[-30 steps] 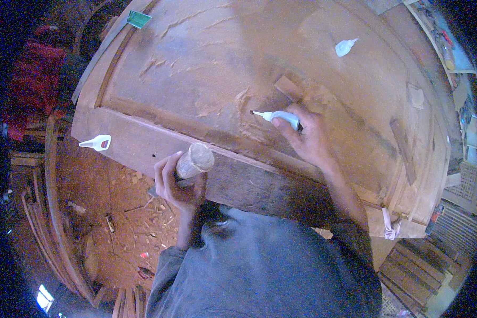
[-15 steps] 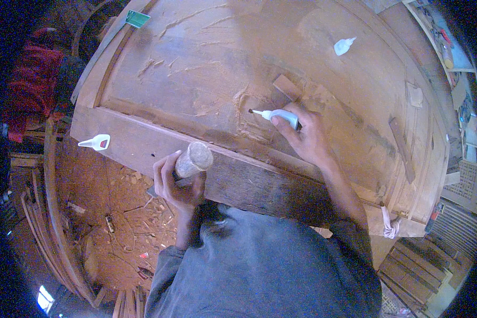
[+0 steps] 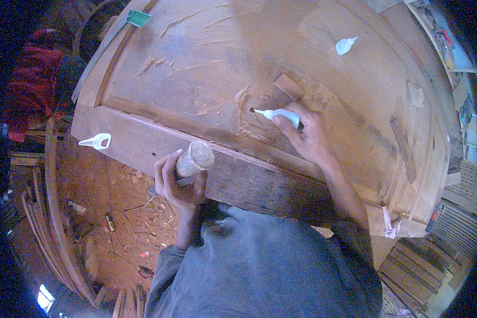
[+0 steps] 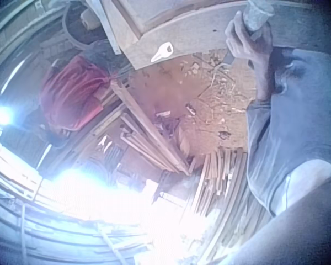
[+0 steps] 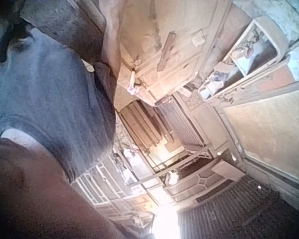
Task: The person repairs a wooden panel by applying glue to a hole, inserting a small wooden dowel, and tapping it flush with a hammer. They then use a chisel to remove excess wood and smooth the surface.
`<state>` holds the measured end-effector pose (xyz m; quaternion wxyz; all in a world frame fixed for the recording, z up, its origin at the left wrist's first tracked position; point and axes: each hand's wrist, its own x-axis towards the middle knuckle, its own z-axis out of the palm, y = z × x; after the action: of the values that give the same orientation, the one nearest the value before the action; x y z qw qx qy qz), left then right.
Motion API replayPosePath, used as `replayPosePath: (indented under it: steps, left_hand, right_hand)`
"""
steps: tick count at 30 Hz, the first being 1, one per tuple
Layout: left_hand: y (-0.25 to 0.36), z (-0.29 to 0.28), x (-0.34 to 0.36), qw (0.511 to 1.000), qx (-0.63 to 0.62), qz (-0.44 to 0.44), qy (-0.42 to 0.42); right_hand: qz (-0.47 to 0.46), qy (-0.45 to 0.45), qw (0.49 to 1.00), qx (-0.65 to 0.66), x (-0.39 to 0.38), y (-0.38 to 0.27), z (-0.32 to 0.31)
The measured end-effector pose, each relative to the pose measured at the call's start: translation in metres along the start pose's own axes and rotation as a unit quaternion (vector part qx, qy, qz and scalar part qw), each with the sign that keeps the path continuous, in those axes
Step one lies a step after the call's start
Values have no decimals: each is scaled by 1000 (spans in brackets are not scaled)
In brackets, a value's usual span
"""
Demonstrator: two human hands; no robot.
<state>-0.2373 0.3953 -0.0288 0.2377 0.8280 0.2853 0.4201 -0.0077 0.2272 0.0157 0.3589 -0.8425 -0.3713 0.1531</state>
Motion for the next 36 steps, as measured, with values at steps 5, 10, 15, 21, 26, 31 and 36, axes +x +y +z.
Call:
replayPosePath:
  steps: [5, 10, 15, 21, 26, 31, 36]
  left_hand:
    - [0, -1, 0, 1000, 2, -2, -2]
    - [0, 1, 0, 1000, -1, 3, 4]
    - [-1, 0, -1, 1000, -3, -3, 3]
    - [0, 0, 0, 1000, -2, 0, 2]
    - [0, 0, 0, 1000, -4, 6, 7]
    - [1, -1, 1, 1000, -2, 7, 2]
    - [0, 1, 0, 1000, -10, 2, 5]
  right_hand:
    - [1, -3, 1000, 3, 0, 3, 0]
    - [-3, -1, 1000, 3, 0, 4, 0]
    - [-2, -1, 1000, 3, 0, 1, -1]
    - [7, 2, 1000, -2, 0, 1, 0]
    - [4, 6, 1000, 10, 0, 0, 0]
    - [6, 12, 1000, 6, 0, 1, 1]
    - [6, 10, 1000, 9, 0, 0, 1]
